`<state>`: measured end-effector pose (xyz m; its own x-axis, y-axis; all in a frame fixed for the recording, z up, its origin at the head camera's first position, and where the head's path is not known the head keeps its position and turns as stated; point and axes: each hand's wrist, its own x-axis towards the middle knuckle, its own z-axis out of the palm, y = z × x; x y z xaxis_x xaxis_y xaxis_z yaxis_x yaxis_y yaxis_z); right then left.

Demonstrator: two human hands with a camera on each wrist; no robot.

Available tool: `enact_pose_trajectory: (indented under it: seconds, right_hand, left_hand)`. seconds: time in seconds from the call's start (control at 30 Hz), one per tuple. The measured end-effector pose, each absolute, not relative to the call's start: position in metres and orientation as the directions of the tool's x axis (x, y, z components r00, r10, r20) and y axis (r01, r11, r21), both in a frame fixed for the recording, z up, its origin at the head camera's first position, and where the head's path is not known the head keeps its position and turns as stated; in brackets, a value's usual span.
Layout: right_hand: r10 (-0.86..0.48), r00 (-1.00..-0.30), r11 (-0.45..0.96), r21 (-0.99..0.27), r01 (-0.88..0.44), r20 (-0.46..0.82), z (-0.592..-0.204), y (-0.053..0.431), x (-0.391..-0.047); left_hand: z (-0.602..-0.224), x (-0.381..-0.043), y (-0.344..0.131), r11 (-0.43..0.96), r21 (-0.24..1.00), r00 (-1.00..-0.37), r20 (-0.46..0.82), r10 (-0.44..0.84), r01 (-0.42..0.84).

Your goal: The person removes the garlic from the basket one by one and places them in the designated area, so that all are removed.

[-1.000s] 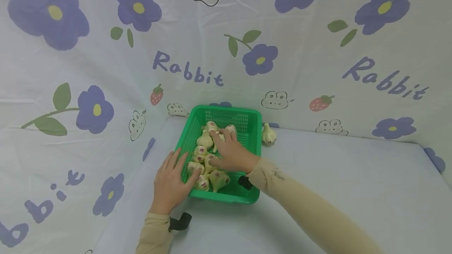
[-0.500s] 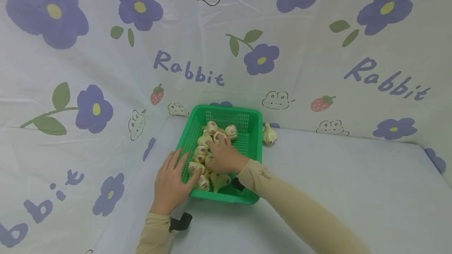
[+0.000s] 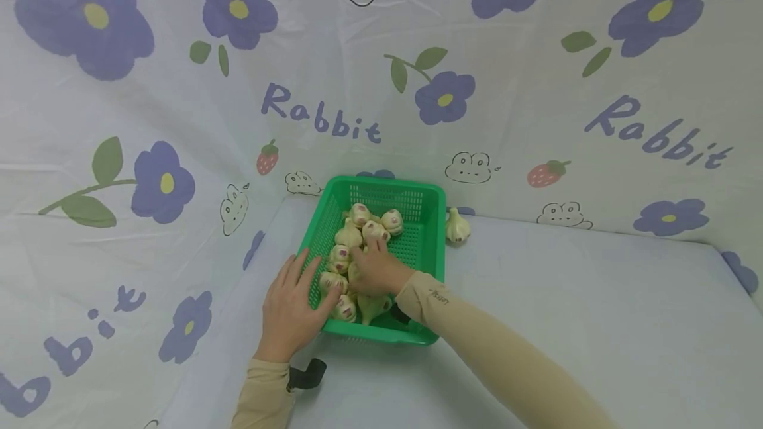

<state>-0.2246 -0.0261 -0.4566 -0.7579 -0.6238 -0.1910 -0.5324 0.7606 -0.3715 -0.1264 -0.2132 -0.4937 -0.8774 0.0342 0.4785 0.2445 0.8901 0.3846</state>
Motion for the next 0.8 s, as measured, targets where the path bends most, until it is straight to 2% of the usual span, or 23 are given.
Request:
enact_pose_trajectory:
  seconds: [0.37,0.8]
  right_hand:
    - [-0.622,-0.757,0.757,-0.402,-0.516,-0.2,-0.465,-0.03,-0.227]
    - [-0.626,-0.76,0.755,-0.382,-0.533,-0.178,-0.477,-0.03,-0.233]
  left_hand:
    - [-0.493,-0.127,-0.212,0.894,0.378,-0.874,0.485,0.029,0.24]
    - [-0.492,-0.126,-0.21,0.894,0.38,-0.874,0.485,0.026,0.238]
